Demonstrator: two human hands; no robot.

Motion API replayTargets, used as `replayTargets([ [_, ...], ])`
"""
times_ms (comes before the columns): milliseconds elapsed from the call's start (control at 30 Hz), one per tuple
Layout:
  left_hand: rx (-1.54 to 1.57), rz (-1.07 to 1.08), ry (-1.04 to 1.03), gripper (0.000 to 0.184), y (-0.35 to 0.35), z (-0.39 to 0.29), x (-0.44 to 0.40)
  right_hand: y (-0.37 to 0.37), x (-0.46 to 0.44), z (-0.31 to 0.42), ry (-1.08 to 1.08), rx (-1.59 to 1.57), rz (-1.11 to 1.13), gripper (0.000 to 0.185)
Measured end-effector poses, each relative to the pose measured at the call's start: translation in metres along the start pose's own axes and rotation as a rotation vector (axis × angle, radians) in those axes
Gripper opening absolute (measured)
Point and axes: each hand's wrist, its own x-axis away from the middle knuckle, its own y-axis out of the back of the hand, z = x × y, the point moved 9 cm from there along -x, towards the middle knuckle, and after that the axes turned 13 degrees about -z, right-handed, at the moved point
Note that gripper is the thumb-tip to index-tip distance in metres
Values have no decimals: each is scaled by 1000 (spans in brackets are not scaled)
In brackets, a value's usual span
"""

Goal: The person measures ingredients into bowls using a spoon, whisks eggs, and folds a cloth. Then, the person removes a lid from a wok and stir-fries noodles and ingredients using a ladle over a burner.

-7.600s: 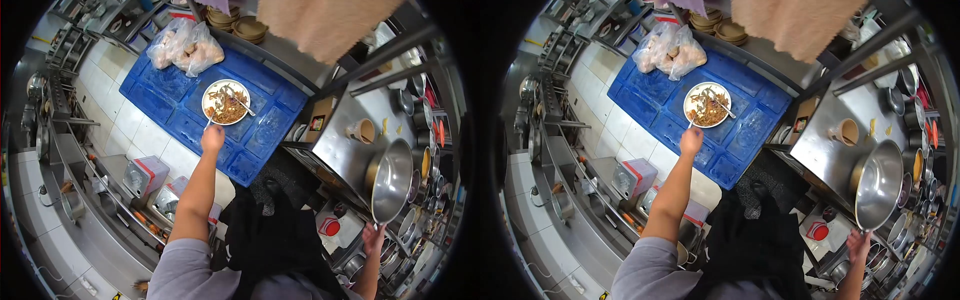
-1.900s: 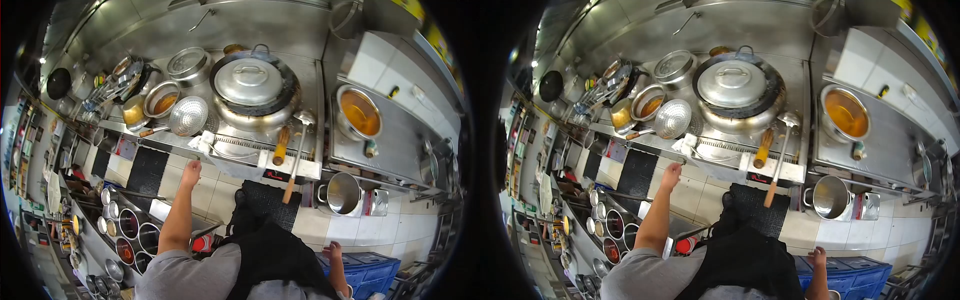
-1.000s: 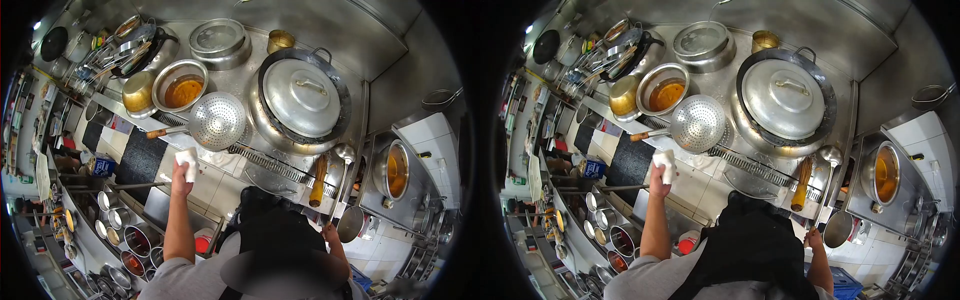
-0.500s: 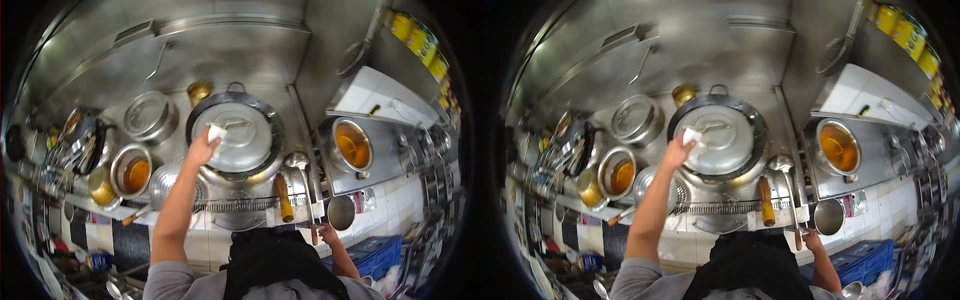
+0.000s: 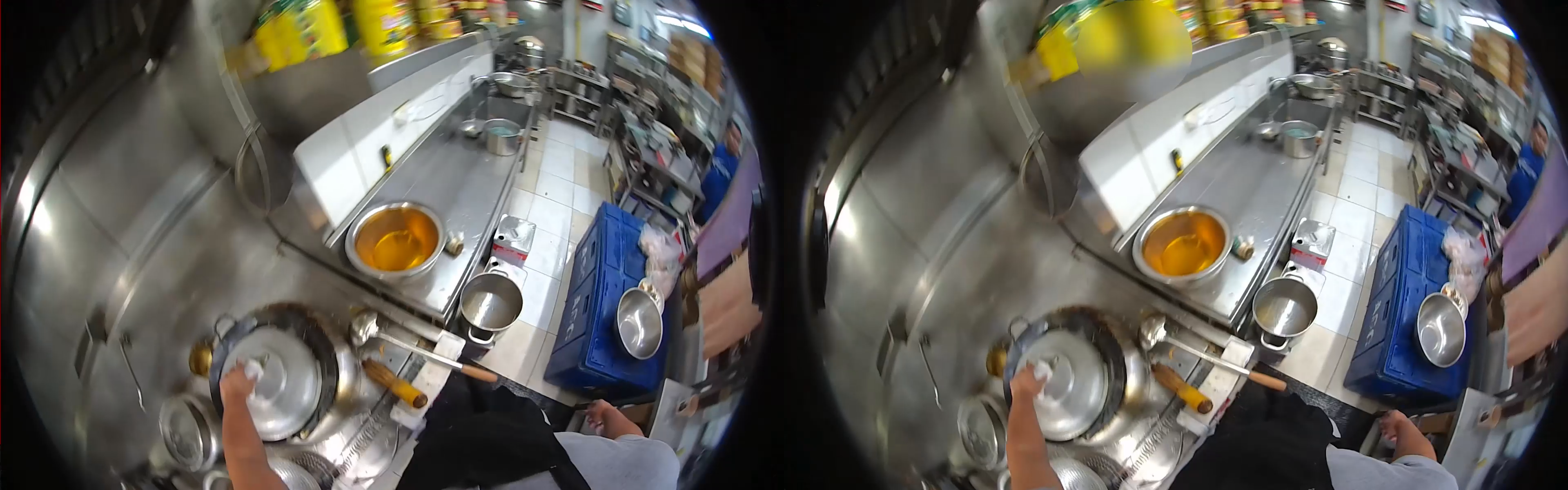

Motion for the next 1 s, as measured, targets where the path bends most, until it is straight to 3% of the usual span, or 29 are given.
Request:
replayTargets([
  [67,4,-72,-2,65,52,-21,10,-15,-26,-48,-95,-1,167,22],
  [100,-15,-72,-29,65,77,-34,7,-15,-5,-24,33,6,217,14],
  [167,-78,-163,0,59,132,-52,6,-9,31,29,41,-51,156,19],
  [200,-48,-252,-44,55,165,-67,7,3,27,48,78,-93,73,26],
  [267,-40,-332,-65,53,231,-109,8,6,-18,70,75,-182,118,30],
  [367,105,-481,-169,53,312,-211,3,34,-70,134,156,-234,47,35],
  [500,207,-451,-285,52,361,-389,-40,78,-112,233,426,-308,9,36],
  [600,189,-388,-384,57,344,-525,-99,112,-111,279,514,-308,-53,36],
  [767,158,-227,-493,52,279,-724,-188,126,-108,286,623,-252,-50,35],
  [900,57,-109,-466,50,228,-806,-216,106,-113,237,542,-146,-142,40],
  [1000,102,-68,-415,51,219,-818,-221,88,-88,248,584,-52,-99,42],
])
